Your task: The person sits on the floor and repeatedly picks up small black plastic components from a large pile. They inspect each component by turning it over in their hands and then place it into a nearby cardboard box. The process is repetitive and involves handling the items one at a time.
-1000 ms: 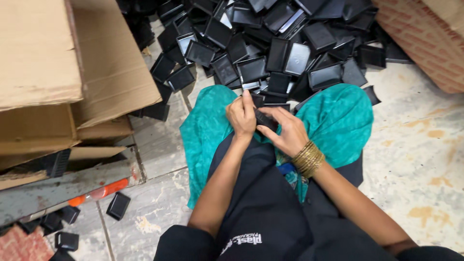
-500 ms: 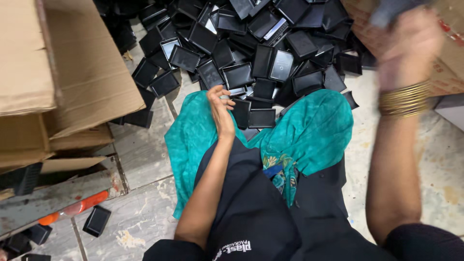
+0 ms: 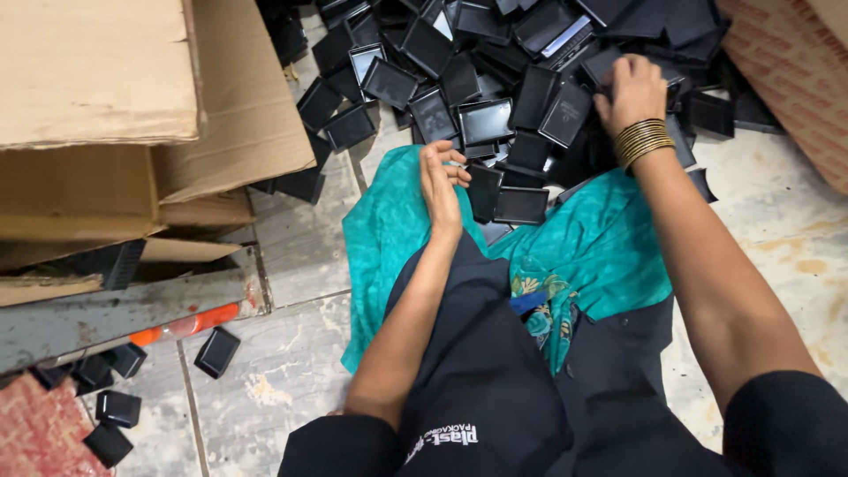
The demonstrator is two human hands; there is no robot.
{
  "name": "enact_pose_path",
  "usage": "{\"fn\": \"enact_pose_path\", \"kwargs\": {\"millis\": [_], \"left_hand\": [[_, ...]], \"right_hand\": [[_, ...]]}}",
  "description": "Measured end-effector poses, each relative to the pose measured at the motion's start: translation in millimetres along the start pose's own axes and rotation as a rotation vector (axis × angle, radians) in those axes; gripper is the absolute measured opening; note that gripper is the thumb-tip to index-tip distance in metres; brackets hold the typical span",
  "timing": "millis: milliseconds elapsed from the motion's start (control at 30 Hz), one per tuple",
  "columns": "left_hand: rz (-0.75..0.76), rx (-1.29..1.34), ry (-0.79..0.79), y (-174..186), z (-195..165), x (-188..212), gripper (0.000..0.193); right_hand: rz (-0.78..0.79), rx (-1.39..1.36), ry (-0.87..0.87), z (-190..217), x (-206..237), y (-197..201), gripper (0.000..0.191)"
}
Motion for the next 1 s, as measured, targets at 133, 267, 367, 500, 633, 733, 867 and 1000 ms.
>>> {"fn": "enact_pose_path", "kwargs": {"millis": [133,267,367,500,633,733,867,1000], "left_hand": [[0.042,0.042,0.045,-4.7,7.5,-0.2,0.043],[0.17,0.091,0.07,-18.9,9.3,0.4,0.034],[0.318,-0.04,-0.021,-33.7,-8.0,6.4,0.042],[0.521,-0.111,-0.103,-52.8,-33.1,20.9,0.071],[0.558,-0.158,-0.019,-58.9,-41.6,25.4,0.047],[0.51,-0.031,-0.055,-59.9,-77.6,34.5,0.04],[0.777,0.297,-0.156,-74.3,-195.9,80.9,0.047],[1.193,0.742,-0.2,-83.5,-314.8,131.1,0.05]], "right_hand": [[0.048,-0.087,-0.092,-17.5,-1.3,7.1,0.062],[0.127,-0.526,-0.327,-26.8,8.5,24.6,0.048],[0.446,-1.371,-0.543,-10.8,38.3,25.3,0.044],[0.688,-1.561,-0.573,31.7,91.8,28.6,0.044],[0.739,-1.618,-0.515,38.0,107.8,47.5,0.046],[0.332,-1.65,-0.426,-23.8,84.1,103.4,0.041],[-0.156,-1.979,-0.473,-115.8,58.2,170.1,0.061],[-0.051,-1.669,-0.242,-118.7,38.9,176.2,0.038]]}}
Point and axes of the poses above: each hand's wrist, its own x-axis away from the middle knuckle, its own y-axis out of the back of the hand, z = x × y, the point moved 5 cm from there along -x, towards the middle knuckle, and after that the axes turned 8 degrees about -y, right-handed, at the moved point
